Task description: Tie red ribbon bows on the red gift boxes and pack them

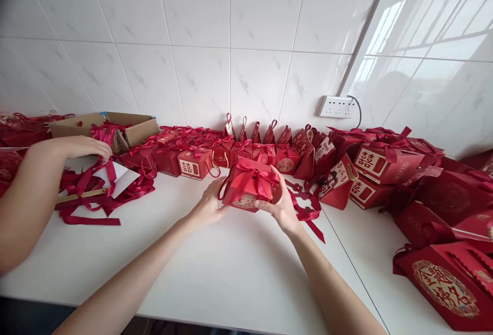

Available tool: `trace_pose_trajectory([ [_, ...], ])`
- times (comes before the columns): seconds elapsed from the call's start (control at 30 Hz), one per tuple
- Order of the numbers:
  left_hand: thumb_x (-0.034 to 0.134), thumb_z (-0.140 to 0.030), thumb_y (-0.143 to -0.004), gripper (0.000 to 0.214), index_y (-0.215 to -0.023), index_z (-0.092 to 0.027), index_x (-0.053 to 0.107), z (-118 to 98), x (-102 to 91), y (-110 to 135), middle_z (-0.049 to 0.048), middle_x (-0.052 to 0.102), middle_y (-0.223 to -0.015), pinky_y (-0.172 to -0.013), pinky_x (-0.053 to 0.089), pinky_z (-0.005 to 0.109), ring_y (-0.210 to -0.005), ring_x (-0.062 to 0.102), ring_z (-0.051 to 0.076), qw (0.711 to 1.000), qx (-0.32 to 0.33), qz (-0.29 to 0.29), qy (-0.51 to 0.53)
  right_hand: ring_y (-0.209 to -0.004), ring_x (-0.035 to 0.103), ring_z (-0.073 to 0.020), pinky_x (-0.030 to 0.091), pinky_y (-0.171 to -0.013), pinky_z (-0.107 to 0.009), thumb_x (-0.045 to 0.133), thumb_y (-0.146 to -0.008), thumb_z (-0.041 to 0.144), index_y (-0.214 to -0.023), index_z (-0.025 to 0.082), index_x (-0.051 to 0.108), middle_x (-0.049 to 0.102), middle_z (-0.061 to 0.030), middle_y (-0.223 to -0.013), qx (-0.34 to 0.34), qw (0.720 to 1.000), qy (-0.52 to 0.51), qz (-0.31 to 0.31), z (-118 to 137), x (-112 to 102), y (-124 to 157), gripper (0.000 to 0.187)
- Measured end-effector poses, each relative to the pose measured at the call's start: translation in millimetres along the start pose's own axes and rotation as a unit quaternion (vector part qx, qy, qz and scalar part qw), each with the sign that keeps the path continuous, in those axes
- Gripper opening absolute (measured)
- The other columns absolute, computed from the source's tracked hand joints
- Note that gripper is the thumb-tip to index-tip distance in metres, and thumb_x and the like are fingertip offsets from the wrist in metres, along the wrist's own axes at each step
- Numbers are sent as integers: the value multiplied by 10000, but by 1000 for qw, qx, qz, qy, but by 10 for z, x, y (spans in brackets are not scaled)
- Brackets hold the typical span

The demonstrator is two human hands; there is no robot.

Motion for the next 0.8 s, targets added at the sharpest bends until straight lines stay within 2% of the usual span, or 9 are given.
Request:
trace_pose_trajectory([
  [0.1,577,-210,-740,231,-963,-171,619,91,-113,-63,108,618,-1063,-936,439,447,-1067,574,256,996,-71,-50,21,-1110,558,-306,525,-847,-472,771,-634,306,-1405,310,265,401,-128,-1390,-40,986,160,17,20,12,21,922],
  [0.17,461,-252,-836,187,-937,-176,598,36,-186,-90,91,625,-1016,-879,469,394,-1011,594,219,992,-91,-81,34,-1168,510,-318,499,-891,-478,737,-657,260,-1410,299,261,360,-132,-1416,-82,967,239,39,-3,37,46,891],
  [0.23,393,-330,-890,238,-914,-186,580,-86,-228,-93,71,635,-964,-821,485,341,-943,608,192,989,-100,-100,51,-1247,433,-329,470,-935,-482,716,-660,218,-1414,294,254,357,-128,-1417,-115,952,279,57,-41,60,67,887],
  [0.33,470,-434,-857,263,-856,-191,569,-289,-207,-63,43,634,-868,-759,488,299,-824,612,171,988,-95,-98,66,-1266,406,-328,488,-913,-466,698,-656,179,-1422,290,235,365,-132,-1406,-126,947,286,75,-83,81,79,901],
  [0.47,575,-354,-810,172,-818,-184,551,-426,-118,-17,16,617,-780,-701,485,267,-726,596,141,992,-66,-101,47,-1246,427,-325,481,-922,-479,704,-667,195,-1424,278,229,361,-138,-1400,-120,950,279,75,-89,92,77,898],
  [0.53,554,-291,-836,121,-782,-186,532,-458,-98,-2,-1,593,-730,-687,481,249,-700,584,124,992,-24,-118,35,-1269,405,-324,458,-956,-489,711,-671,206,-1422,280,231,357,-134,-1403,-121,950,279,72,-90,96,75,894],
  [0.63,570,-180,-835,63,-794,-190,524,-550,-100,27,-11,568,-721,-671,472,234,-696,564,112,983,123,-134,1,-1304,371,-315,396,-1029,-498,714,-676,202,-1421,298,227,350,-118,-1414,-129,952,270,61,-100,100,77,895],
  [0.73,593,-76,-804,138,-856,-191,536,-672,-91,79,-3,581,-744,-660,461,251,-705,550,118,948,291,-108,-65,-1295,386,-309,391,-1039,-488,724,-679,207,-1424,315,220,340,-106,-1425,-138,956,253,51,-100,109,89,905],
  [0.8,593,-50,-799,169,-885,-188,543,-722,-82,105,-3,594,-738,-661,454,266,-689,548,118,929,346,-91,-95,-1247,439,-307,454,-978,-466,742,-678,229,-1425,317,222,336,-115,-1424,-141,959,242,44,-85,119,100,914],
])
Point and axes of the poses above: each hand's wrist, its own y-axis away from the middle knuckle, its own x-axis out of the palm, z = x × y, the point moved 2 cm from there along -y, towards the middle knuckle
